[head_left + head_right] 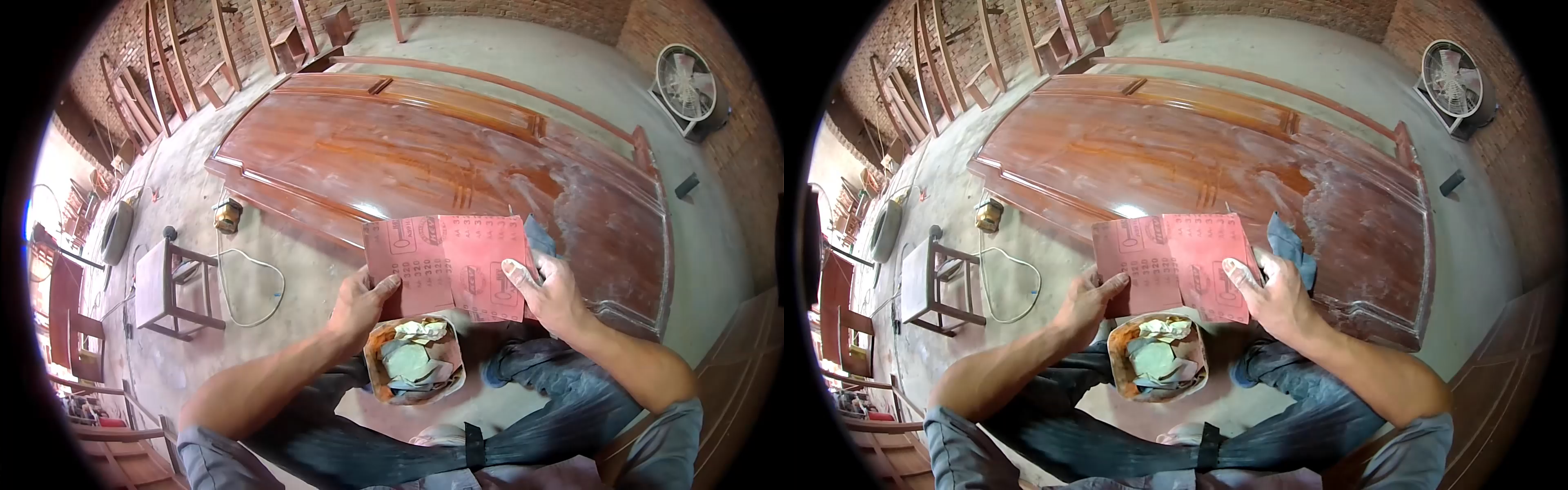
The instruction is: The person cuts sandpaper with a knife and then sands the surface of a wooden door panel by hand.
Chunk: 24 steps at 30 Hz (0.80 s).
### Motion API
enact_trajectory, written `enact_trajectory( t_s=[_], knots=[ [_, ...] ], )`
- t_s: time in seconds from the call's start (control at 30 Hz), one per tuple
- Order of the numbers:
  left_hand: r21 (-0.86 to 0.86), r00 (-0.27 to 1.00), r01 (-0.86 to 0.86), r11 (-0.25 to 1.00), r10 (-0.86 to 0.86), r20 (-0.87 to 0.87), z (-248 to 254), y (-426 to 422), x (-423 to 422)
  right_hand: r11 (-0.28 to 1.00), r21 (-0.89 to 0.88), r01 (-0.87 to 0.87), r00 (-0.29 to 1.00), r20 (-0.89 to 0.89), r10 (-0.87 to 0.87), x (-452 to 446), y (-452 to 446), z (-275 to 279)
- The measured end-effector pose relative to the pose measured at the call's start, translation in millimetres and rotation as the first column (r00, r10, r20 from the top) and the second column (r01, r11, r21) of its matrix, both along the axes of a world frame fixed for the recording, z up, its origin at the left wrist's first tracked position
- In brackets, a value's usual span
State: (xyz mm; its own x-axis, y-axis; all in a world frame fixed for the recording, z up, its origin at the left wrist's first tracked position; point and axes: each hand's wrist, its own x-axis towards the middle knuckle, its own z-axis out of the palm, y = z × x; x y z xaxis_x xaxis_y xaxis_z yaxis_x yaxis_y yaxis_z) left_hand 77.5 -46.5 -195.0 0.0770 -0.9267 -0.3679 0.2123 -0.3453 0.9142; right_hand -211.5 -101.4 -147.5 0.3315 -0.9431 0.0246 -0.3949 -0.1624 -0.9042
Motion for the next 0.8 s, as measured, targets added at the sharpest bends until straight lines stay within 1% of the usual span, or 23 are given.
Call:
enact_trajectory(
  t_s=[0.1,0.2,0.23,0.3,0.33,0.4,0.43,0.53,0.63,0.73,0.77,0.8],
  knots=[
    [-0.052,0.999,0.036,0.998,-0.036,0.001,-4,-2,8,0.999,-0.048,0.012,0.999,-0.048,-0.014,-3,0,0],
    [0.125,0.948,0.052,0.991,-0.089,0.306,5,-5,16,0.997,-0.010,0.074,0.995,0.069,-0.074,-6,-3,-5],
    [0.092,0.975,0.042,0.995,-0.061,0.215,3,-4,16,0.997,-0.022,0.077,0.994,0.078,-0.075,-8,-6,-6],
    [0.031,1.000,0.016,0.999,-0.017,0.024,-1,-3,16,0.994,0.037,0.099,0.985,0.141,-0.104,-8,-8,-8],
    [0.041,1.000,0.009,0.999,-0.010,0.019,-1,-3,15,0.992,0.068,0.110,0.978,0.173,-0.121,-9,-8,-10],
    [0.058,1.000,-0.006,0.998,0.006,0.009,2,-2,13,0.990,0.066,0.123,0.981,0.144,-0.131,-12,-8,-12],
    [0.056,1.000,-0.002,0.998,0.000,0.030,2,-3,14,0.989,0.066,0.129,0.982,0.131,-0.137,-13,-8,-14],
    [0.039,0.997,0.001,0.999,-0.004,0.078,0,-7,19,0.992,-0.006,0.126,0.989,0.080,-0.125,-15,-11,-17],
    [0.020,0.997,-0.020,1.000,0.018,0.079,-1,-8,23,0.988,0.024,0.151,0.979,0.137,-0.152,-21,-17,-25],
    [0.014,0.997,-0.029,0.999,0.028,0.075,-4,-9,25,0.981,0.085,0.177,0.976,0.116,-0.186,-25,-22,-22],
    [0.007,0.997,-0.027,1.000,0.026,0.079,-6,-9,25,0.981,0.096,0.171,0.980,0.082,-0.179,-26,-23,-20],
    [0.001,0.996,-0.023,1.000,0.023,0.083,-6,-8,25,0.981,0.118,0.157,0.981,0.097,-0.169,-25,-23,-21]
  ],
)
